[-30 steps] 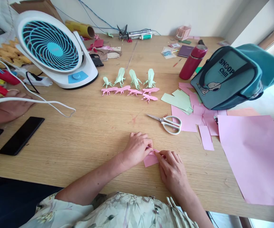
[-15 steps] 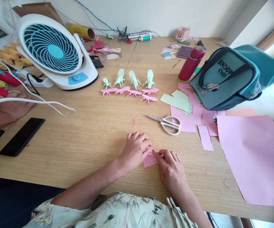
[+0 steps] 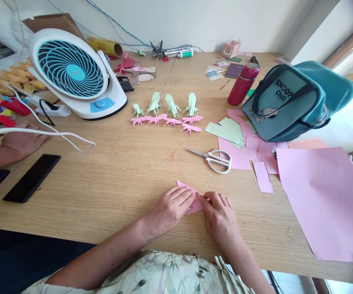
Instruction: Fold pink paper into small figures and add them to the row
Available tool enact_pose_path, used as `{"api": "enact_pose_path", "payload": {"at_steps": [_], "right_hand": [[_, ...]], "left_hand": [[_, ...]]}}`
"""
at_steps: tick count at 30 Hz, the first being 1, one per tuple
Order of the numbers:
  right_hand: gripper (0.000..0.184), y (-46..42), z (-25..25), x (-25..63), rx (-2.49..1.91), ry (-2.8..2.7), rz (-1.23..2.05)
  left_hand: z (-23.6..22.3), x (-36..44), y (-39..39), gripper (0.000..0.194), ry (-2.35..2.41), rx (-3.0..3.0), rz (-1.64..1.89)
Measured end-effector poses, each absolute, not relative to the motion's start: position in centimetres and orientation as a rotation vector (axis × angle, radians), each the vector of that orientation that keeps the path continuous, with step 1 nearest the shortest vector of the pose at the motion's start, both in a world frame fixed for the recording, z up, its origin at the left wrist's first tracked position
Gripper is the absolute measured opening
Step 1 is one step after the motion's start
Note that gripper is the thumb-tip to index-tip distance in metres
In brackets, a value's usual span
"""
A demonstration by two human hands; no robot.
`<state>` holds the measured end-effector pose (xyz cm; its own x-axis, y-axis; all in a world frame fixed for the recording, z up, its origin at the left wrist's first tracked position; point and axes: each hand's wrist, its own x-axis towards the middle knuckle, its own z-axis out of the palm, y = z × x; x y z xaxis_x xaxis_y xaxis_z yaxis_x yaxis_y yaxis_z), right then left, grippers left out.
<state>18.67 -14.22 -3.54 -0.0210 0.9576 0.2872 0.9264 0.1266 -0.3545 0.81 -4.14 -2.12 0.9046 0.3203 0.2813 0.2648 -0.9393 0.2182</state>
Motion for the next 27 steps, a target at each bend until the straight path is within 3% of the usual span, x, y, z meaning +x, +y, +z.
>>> {"api": "enact_pose_path", "payload": {"at_steps": [10, 27], "right_hand": [[0.037, -14.2, -3.4, 18.6, -1.808, -1.951, 0.09], [0.058, -18.2, -3.4, 19.9, -1.832, -1.999, 0.126]], "left_hand": [[-1.9, 1.0, -4.6, 0.033, 0.489, 2.946, 0.44], [-1.4, 1.2, -4.6, 0.024, 0.488, 2.973, 0.458]]}}
